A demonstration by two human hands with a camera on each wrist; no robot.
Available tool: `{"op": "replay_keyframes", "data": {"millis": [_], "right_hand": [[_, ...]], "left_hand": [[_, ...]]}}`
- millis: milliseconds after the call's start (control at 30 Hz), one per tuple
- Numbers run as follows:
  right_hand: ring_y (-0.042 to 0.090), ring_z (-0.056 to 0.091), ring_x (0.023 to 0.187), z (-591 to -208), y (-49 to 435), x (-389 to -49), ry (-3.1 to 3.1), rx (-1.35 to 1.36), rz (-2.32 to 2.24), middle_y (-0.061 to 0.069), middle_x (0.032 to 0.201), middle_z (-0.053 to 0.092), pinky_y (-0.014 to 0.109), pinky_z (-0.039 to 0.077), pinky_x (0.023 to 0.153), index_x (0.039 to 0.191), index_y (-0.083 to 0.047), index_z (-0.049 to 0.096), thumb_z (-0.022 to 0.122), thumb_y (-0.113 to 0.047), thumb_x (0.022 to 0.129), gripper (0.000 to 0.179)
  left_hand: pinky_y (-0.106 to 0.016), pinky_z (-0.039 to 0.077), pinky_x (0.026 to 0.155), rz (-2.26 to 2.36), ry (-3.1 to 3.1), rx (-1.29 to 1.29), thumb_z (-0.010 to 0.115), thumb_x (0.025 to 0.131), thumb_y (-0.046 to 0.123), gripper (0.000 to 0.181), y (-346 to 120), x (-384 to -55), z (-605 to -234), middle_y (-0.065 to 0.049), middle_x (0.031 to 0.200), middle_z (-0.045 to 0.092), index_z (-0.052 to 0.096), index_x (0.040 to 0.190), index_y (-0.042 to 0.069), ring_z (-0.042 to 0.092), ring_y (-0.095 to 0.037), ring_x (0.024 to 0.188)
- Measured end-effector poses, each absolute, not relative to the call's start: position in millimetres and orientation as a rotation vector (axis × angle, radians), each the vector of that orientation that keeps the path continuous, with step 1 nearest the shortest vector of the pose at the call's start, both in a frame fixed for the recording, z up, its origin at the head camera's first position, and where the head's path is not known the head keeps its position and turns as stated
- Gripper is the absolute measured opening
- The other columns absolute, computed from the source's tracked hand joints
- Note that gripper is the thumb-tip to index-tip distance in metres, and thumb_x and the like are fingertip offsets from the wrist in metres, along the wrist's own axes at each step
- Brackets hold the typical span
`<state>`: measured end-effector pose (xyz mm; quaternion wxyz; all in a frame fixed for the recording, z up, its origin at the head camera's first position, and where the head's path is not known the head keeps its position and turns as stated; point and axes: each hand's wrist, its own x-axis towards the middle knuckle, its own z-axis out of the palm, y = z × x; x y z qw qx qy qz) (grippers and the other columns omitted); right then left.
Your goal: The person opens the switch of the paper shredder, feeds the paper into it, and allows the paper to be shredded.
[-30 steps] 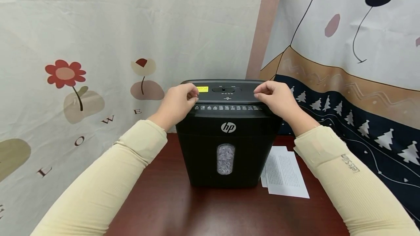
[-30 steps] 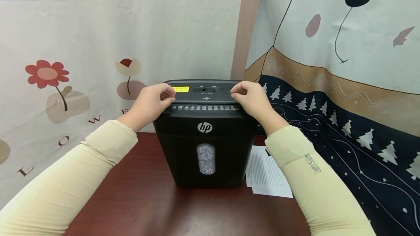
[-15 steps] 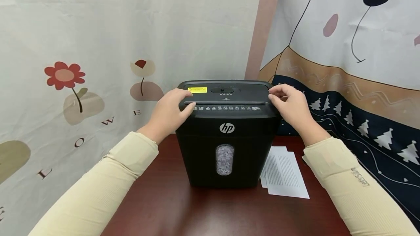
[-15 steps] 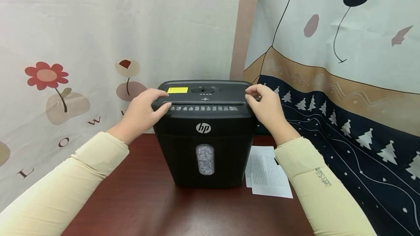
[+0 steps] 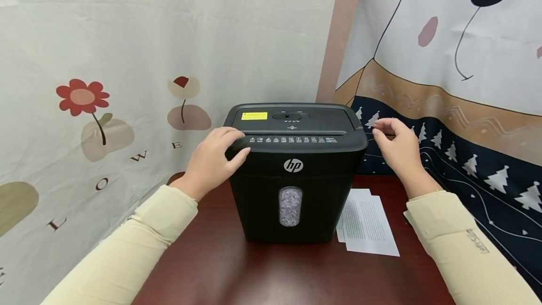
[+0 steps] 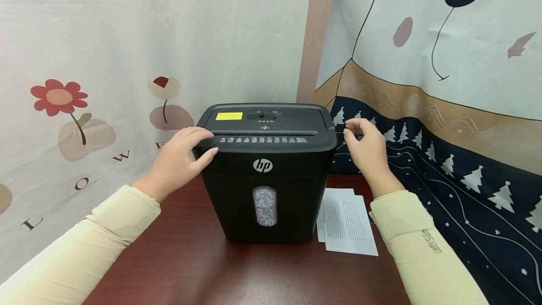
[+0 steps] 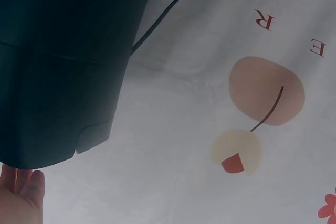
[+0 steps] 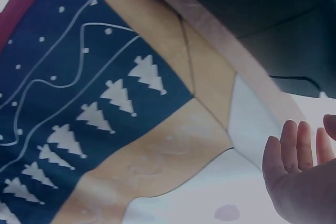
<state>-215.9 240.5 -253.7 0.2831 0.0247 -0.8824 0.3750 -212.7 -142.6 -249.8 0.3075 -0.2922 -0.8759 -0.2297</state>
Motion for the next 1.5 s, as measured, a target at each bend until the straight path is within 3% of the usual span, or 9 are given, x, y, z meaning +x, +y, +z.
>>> {"op": "replay_keyframes", "data": {"millis": [433,933,1133,1500], "right_hand": [[0.032,0.056,0.106,-286.3,264.6,-212.3,-2.435,-0.020,1.002,0.022,0.116,0.062,0.015,0.040,0.077,0.118,0.003,0.060,0.052,-0.018,0.099,0.029],[0.035,0.054,0.105,-339.0,288.9,-209.3,-2.486,-0.162,1.010,0.025,0.116,0.060,0.033,0.042,0.079,0.118,0.005,0.058,0.050,-0.013,0.099,0.028],[0.035,0.056,0.104,-366.4,301.6,-206.6,-2.524,-0.267,1.027,0.025,0.116,0.060,0.031,0.044,0.077,0.119,0.004,0.057,0.052,-0.011,0.098,0.026],[0.041,0.054,0.107,-410.3,314.6,-199.2,-2.568,-0.469,1.112,0.030,0.121,0.054,0.048,0.049,0.085,0.126,0.008,0.051,0.051,-0.011,0.098,0.034]], "left_hand": [[-0.043,0.054,0.084,-0.535,-2.213,-0.864,0.074,0.083,0.017,0.027,-145.0,-216.4,-265.0,-0.013,0.107,0.064,0.067,0.104,0.000,0.058,-0.029,0.104],[-0.045,0.053,0.083,-0.578,-2.095,-0.847,0.075,0.079,0.011,0.027,-145.9,-220.4,-276.5,-0.015,0.106,0.065,0.069,0.101,-0.003,0.060,-0.031,0.101],[-0.045,0.053,0.082,-0.597,-2.042,-0.855,0.075,0.078,0.011,0.025,-146.2,-221.6,-281.0,-0.016,0.104,0.065,0.069,0.098,-0.003,0.060,-0.032,0.098],[-0.045,0.052,0.080,-0.640,-1.951,-0.828,0.073,0.074,0.009,0.024,-141.0,-226.2,-290.1,-0.015,0.101,0.066,0.069,0.096,-0.002,0.060,-0.032,0.094]]}}
